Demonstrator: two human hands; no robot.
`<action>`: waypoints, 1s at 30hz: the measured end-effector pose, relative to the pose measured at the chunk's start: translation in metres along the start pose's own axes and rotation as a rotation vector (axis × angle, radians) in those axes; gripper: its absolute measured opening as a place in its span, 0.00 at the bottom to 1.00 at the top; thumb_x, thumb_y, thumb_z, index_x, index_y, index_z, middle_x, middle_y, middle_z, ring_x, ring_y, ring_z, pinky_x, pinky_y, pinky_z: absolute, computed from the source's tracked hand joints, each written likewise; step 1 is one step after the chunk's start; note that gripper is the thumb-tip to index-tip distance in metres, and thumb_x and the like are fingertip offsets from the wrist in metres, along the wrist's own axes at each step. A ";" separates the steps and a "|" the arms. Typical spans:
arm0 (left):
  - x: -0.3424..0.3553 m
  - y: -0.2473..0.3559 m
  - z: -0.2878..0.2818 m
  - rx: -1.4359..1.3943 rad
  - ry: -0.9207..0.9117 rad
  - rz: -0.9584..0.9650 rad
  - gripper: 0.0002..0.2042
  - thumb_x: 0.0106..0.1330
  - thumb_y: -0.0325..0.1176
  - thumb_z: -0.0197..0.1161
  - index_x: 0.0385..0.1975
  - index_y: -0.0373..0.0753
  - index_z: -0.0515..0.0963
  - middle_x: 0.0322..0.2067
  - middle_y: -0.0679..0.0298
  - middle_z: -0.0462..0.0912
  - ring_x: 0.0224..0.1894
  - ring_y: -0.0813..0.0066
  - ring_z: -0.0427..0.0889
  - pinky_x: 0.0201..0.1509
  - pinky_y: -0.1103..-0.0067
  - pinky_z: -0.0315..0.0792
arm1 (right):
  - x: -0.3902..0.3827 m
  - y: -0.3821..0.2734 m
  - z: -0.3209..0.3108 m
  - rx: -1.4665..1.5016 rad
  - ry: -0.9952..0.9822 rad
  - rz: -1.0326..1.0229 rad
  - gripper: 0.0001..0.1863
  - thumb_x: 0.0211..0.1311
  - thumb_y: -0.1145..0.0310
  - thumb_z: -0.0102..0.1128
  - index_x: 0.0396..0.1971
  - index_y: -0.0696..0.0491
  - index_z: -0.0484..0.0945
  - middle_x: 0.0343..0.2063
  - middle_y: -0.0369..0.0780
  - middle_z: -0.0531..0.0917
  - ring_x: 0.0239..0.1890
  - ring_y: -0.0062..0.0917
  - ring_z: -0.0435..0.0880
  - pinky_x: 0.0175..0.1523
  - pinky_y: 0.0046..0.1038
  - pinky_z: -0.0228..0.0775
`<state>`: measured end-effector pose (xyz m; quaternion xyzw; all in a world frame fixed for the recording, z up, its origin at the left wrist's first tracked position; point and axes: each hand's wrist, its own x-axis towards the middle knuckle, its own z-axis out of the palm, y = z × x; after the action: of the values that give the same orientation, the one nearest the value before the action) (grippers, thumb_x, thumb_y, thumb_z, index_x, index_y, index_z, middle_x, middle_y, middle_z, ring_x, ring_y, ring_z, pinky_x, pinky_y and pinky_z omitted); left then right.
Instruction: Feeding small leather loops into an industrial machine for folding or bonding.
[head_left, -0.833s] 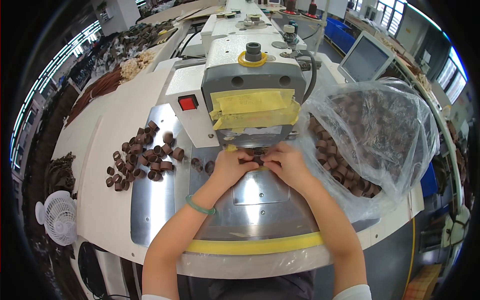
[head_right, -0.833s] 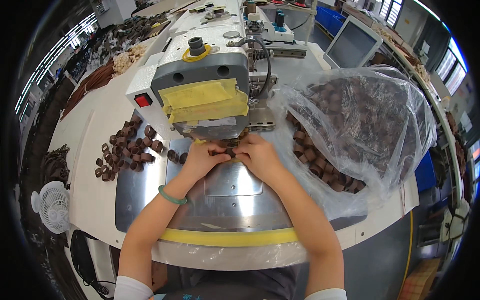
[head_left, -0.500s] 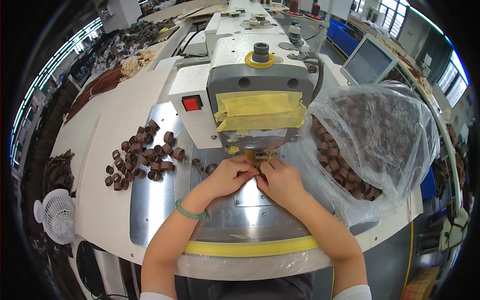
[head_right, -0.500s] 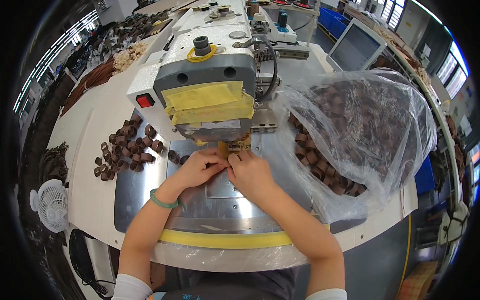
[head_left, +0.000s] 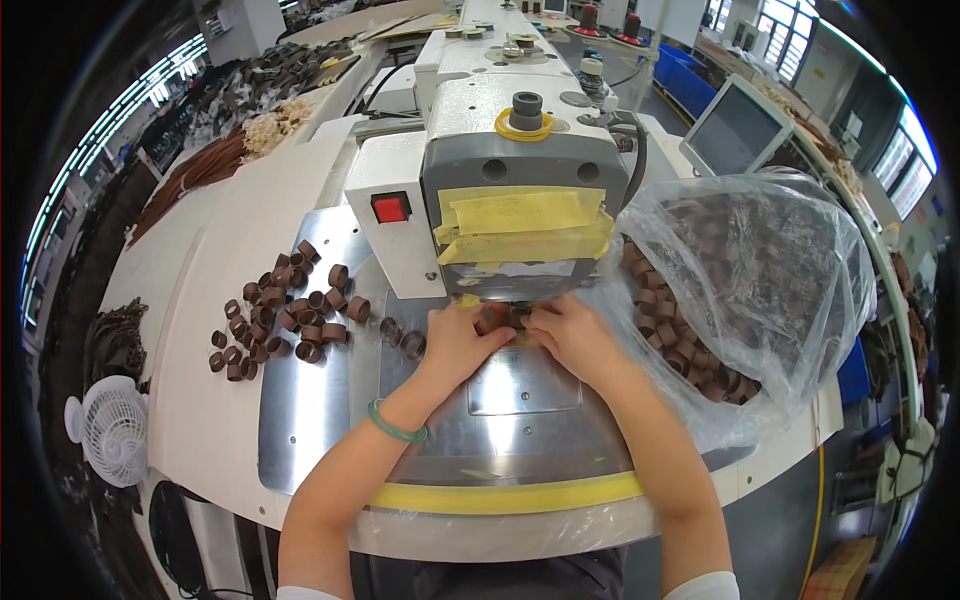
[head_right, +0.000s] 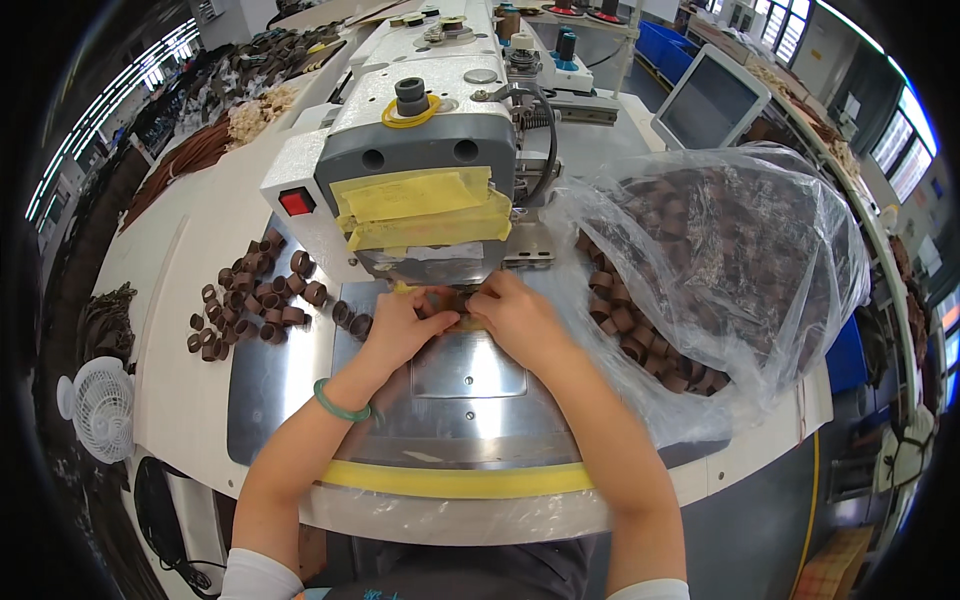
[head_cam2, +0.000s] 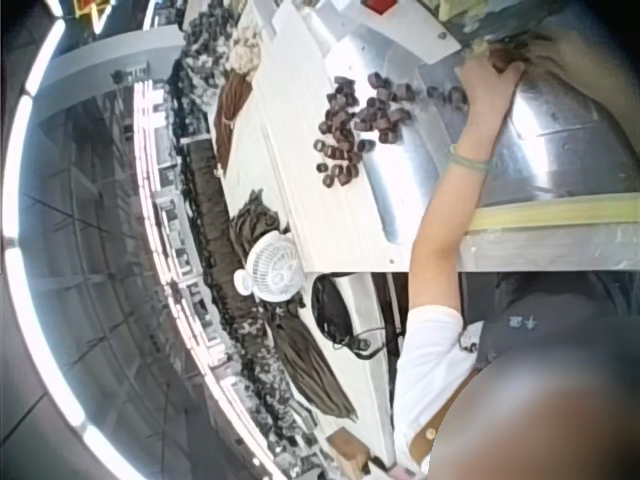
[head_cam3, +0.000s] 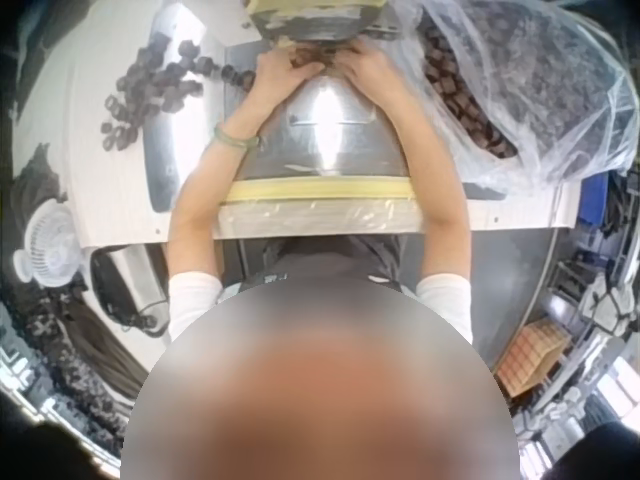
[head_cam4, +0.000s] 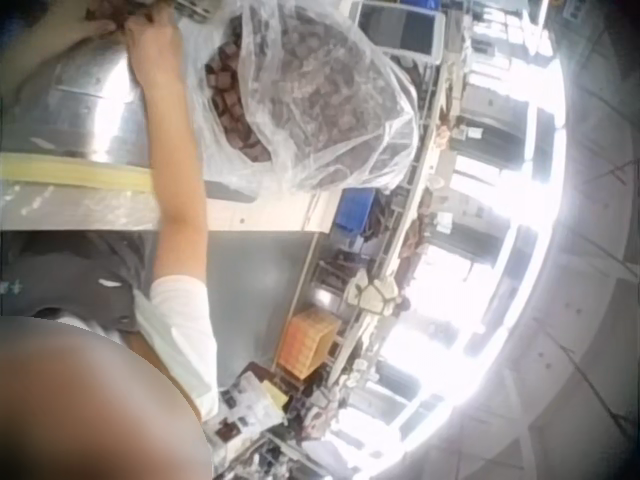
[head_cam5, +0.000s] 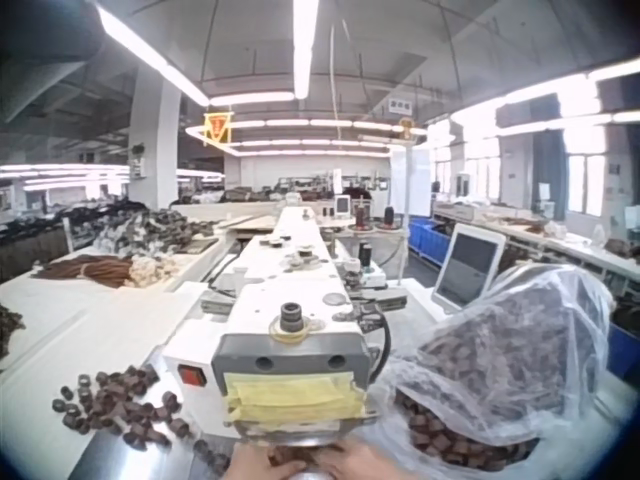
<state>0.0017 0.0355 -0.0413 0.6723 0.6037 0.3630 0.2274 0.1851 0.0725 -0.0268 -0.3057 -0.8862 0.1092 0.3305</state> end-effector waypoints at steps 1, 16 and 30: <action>0.000 0.000 0.003 -0.002 0.051 -0.029 0.14 0.45 0.42 0.65 0.29 0.41 0.80 0.14 0.64 0.77 0.19 0.70 0.75 0.30 0.75 0.62 | 0.000 0.000 0.004 0.000 -0.003 0.001 0.05 0.43 0.71 0.60 0.23 0.51 0.76 0.28 0.38 0.74 0.31 0.32 0.75 0.33 0.31 0.70; 0.010 0.007 0.007 -0.031 0.045 -0.093 0.15 0.46 0.35 0.65 0.30 0.31 0.78 0.16 0.62 0.78 0.18 0.83 0.74 0.25 0.86 0.69 | 0.005 0.003 0.006 0.249 0.114 0.396 0.09 0.38 0.73 0.66 0.23 0.58 0.79 0.21 0.42 0.76 0.21 0.31 0.76 0.28 0.26 0.69; 0.009 0.003 0.008 -0.100 0.022 -0.073 0.13 0.48 0.32 0.65 0.29 0.28 0.78 0.17 0.63 0.78 0.18 0.83 0.74 0.24 0.86 0.69 | 0.008 0.000 0.000 0.219 0.044 0.362 0.08 0.38 0.74 0.65 0.22 0.59 0.79 0.22 0.43 0.76 0.23 0.33 0.77 0.30 0.27 0.69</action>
<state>0.0093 0.0454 -0.0424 0.6335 0.6114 0.3915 0.2675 0.1799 0.0775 -0.0229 -0.4245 -0.7922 0.2557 0.3561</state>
